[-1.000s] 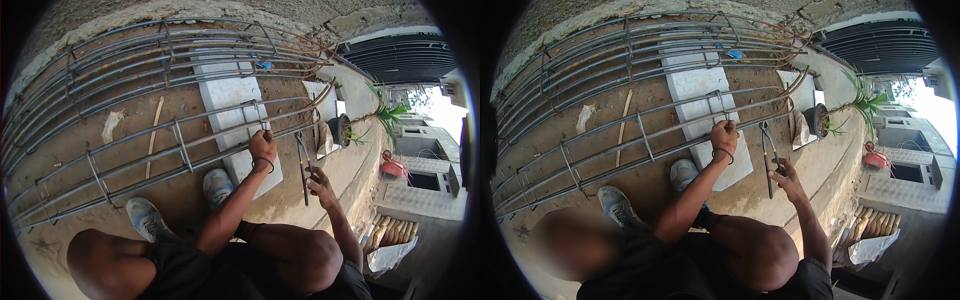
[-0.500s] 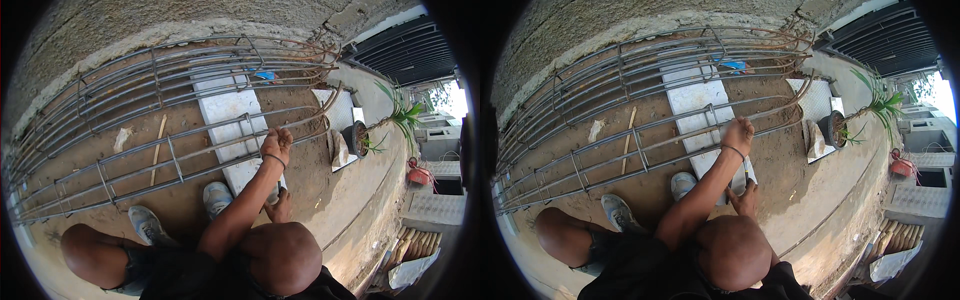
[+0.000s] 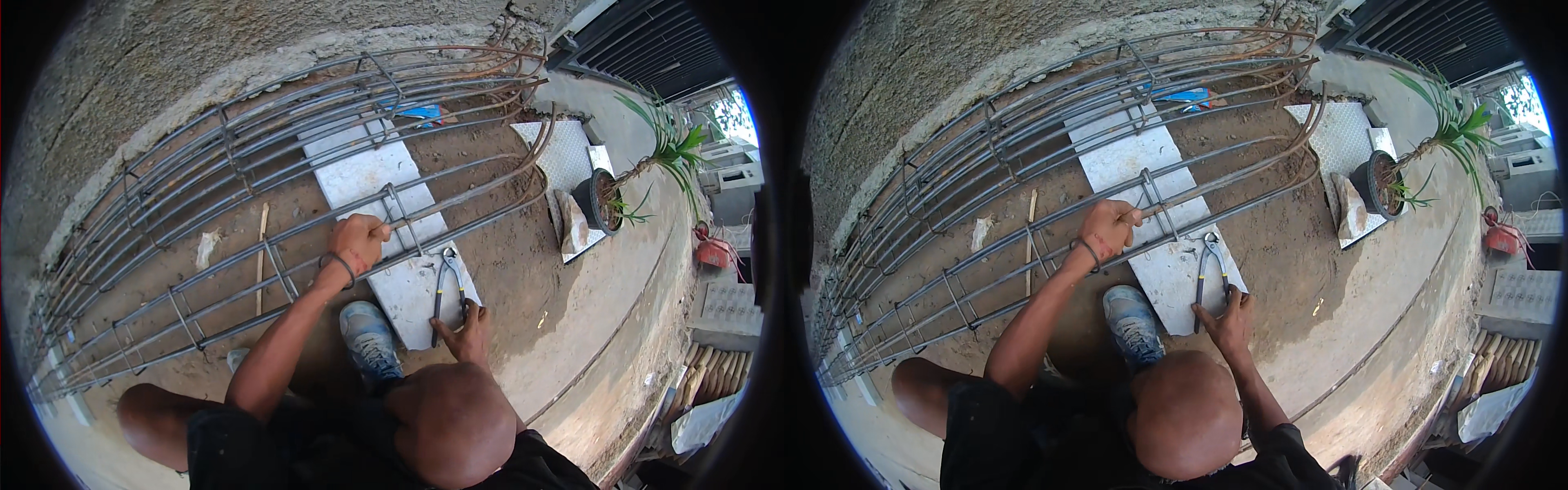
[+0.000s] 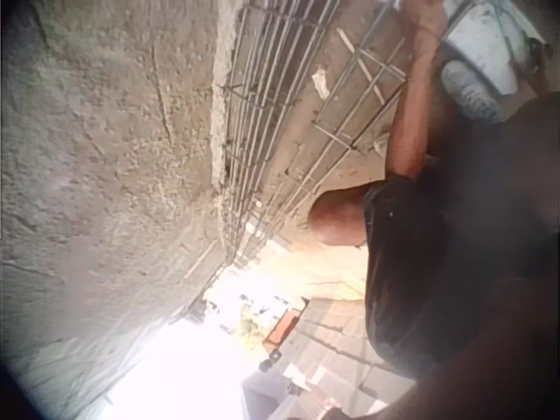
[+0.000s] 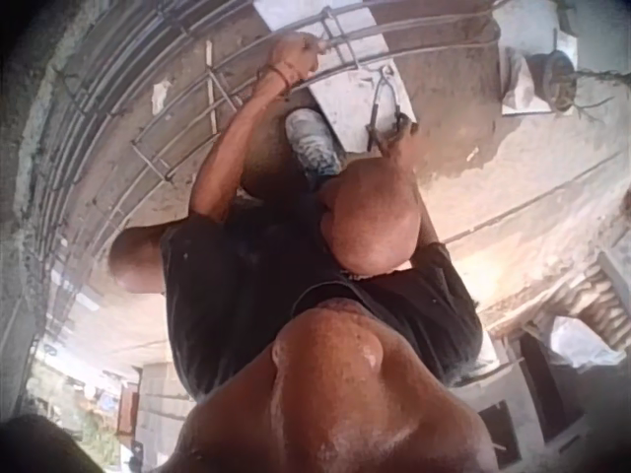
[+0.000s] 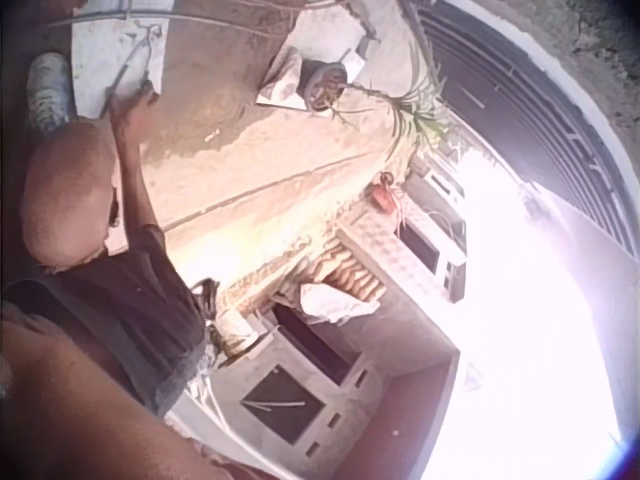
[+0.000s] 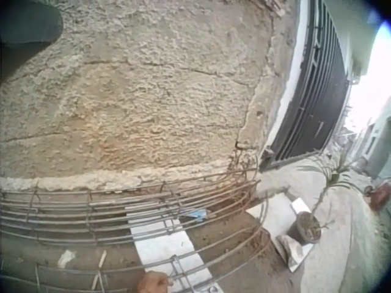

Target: The person secures steel rebars together by wrapping wire around the intersections and twisting it with a pair of pincers.

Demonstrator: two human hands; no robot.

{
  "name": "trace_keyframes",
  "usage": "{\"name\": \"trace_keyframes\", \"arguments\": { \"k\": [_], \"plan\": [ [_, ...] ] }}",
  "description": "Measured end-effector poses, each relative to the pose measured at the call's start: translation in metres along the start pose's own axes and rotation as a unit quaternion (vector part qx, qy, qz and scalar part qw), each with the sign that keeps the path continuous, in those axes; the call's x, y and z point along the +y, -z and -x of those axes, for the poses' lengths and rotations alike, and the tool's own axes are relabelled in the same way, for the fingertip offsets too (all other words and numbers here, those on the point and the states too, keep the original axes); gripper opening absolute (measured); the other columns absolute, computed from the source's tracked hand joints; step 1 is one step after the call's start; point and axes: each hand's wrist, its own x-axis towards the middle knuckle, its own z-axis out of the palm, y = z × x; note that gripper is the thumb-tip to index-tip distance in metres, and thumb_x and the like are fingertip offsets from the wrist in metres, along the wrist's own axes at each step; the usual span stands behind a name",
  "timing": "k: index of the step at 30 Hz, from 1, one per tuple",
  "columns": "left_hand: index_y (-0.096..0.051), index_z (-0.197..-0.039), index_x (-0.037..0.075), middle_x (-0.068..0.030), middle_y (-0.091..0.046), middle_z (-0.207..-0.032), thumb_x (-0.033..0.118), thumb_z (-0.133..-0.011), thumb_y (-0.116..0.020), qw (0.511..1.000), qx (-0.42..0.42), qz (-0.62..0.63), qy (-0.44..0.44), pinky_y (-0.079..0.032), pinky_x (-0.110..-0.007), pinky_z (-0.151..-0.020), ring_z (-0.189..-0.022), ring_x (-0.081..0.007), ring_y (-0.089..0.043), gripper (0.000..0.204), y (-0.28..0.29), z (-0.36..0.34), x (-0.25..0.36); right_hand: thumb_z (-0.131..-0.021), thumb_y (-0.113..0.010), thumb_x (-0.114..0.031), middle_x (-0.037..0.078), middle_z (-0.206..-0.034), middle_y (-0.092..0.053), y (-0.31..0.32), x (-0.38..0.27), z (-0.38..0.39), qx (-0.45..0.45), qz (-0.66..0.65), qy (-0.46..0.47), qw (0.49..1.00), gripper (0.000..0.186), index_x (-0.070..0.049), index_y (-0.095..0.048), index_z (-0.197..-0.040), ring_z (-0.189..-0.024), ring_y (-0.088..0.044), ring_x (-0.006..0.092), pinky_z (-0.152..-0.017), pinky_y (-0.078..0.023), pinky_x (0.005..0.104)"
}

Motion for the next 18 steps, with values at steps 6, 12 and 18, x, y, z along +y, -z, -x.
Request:
{"name": "trace_keyframes", "arguments": {
  "k": [6, 12, 18],
  "plan": [
    [-0.060, -0.097, 0.005, -0.0127, -0.063, -0.103, 0.028, -0.092, -0.051, 0.920, -0.057, 0.388, -0.029, -0.047, -0.031, -0.084, -0.101, -0.0180, -0.058, 0.025, -0.031, 0.008, 0.008, -0.081, -0.068, -0.025, 0.014, -0.105, -0.057, 0.040, -0.047, -0.023, -0.014, -0.261, 0.044, 0.964, 0.044, 0.000, -0.053, -0.114, -0.095, -0.054, 0.0224, -0.080, -0.045, 0.0366],
    [-0.060, -0.095, 0.005, -0.0152, -0.054, -0.120, 0.027, -0.093, -0.048, 0.899, -0.059, 0.428, -0.071, -0.042, -0.033, -0.090, -0.107, -0.0186, -0.052, 0.025, -0.065, 0.009, 0.000, -0.088, -0.059, -0.013, 0.007, -0.085, -0.063, 0.053, -0.131, -0.061, -0.117, -0.538, 0.082, 0.831, 0.026, 0.002, -0.058, -0.110, -0.074, -0.056, 0.0116, -0.071, -0.047, 0.0251],
    [-0.063, -0.099, 0.000, -0.0144, -0.060, -0.109, 0.024, -0.092, -0.052, 0.904, -0.116, 0.404, -0.081, -0.049, -0.027, -0.069, -0.088, -0.0137, -0.057, 0.028, -0.048, 0.013, -0.006, -0.086, -0.062, -0.013, 0.004, -0.070, -0.062, 0.047, -0.127, -0.059, -0.115, -0.508, 0.031, 0.853, 0.017, 0.001, -0.066, -0.095, -0.057, -0.051, 0.0059, -0.049, -0.041, 0.0209]
  ]
}}
